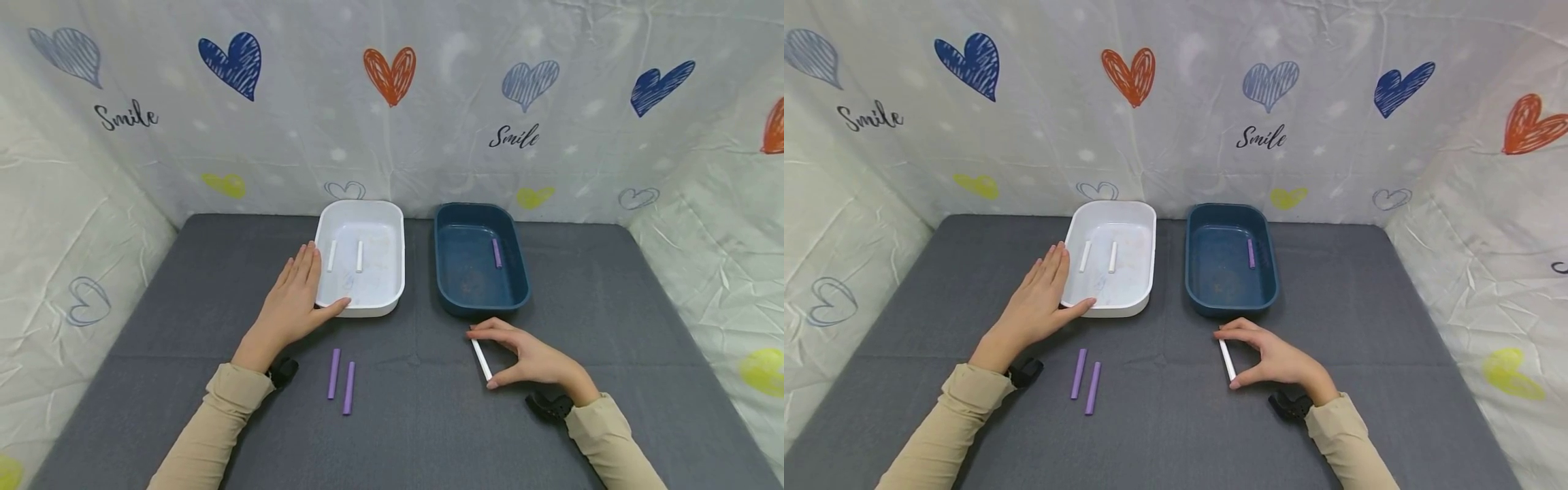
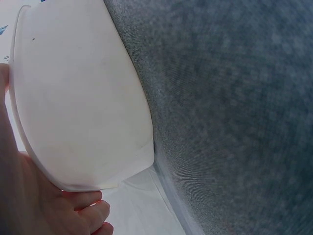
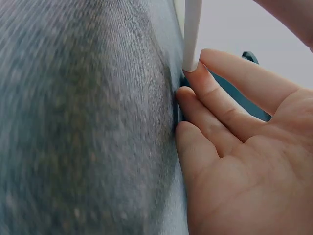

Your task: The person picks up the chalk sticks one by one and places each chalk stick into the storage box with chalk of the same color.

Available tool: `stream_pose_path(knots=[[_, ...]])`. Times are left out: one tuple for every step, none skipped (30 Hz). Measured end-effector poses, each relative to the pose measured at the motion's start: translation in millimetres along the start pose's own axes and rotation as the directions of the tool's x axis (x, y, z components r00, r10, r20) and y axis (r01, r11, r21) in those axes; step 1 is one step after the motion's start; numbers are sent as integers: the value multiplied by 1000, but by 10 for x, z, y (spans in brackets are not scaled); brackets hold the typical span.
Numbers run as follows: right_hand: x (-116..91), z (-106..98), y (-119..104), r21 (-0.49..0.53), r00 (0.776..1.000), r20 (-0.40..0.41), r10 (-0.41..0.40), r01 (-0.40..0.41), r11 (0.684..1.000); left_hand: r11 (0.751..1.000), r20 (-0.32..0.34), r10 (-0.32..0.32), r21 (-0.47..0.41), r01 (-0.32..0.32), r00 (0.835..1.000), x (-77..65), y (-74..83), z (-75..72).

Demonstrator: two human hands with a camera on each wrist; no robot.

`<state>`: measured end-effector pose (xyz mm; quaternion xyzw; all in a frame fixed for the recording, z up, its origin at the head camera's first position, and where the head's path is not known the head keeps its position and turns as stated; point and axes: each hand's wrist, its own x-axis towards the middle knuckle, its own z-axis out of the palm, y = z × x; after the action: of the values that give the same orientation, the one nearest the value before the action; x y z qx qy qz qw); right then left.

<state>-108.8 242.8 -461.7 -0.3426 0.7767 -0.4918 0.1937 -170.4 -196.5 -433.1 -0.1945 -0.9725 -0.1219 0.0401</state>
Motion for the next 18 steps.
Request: stream_pose_path(knots=[[12,7,-4,-4,1000,1,2,-1,1000,1000,1,2,-4,-2,1000,-1,2,-2],[22,12,-9,-9,1000,1,2,-2,1000,1000,4,4,-5,-4,1000,-1,2,-2],[34,17,-16,-14,1000,0,4,-4,1000,1000,5,2,-3,-2,1000,-1,3,-2],[46,22,-20,-21,1000,1,0,0,1000,1000,6,1,-2,-1,1000,0,2,-2],[57,26,-25,-26,1000,2,0,0,1000,1000,8,0,-2,0,1000,0,2,-2],[67,29,-27,-35,1000,2,-5,5,999,1000,8,1,-4,-1,1000,2,3,-3],[76,33,-29,-42,1000,2,-12,13,999,1000,9,4,-4,-4,1000,4,4,-3],[84,36,-31,-45,1000,4,-19,19,999,1000,9,6,-5,-6,1000,7,2,-2],[93,41,-32,-50,1000,6,-26,26,998,1000,10,6,-6,-6,1000,9,2,-2],[100,45,-35,-54,1000,7,-27,28,998,1000,7,8,-6,-8,1000,10,1,-1],[108,50,-39,-57,1000,7,-27,28,998,1000,5,10,-5,-10,1000,11,2,0],[114,55,-41,-61,1000,7,-29,29,998,1000,6,10,-6,-10,1000,12,0,4],[121,60,-43,-62,1000,7,-30,30,998,1000,4,11,-4,-11,1000,12,-2,6],[130,66,-45,-64,1000,7,-30,31,997,1000,1,12,-3,-12,1000,13,-4,10],[140,72,-47,-67,1000,6,-31,31,997,1000,0,11,-3,-11,1000,12,-4,12],[151,76,-52,-67,999,6,-31,32,997,1000,-2,11,-2,-11,1000,10,-4,16],[162,80,-57,-68,999,5,-33,33,997,1000,-3,10,-1,-10,1000,9,-4,17],[175,84,-61,-71,999,4,-38,38,997,1000,-4,9,-1,-9,1000,10,-5,19]])
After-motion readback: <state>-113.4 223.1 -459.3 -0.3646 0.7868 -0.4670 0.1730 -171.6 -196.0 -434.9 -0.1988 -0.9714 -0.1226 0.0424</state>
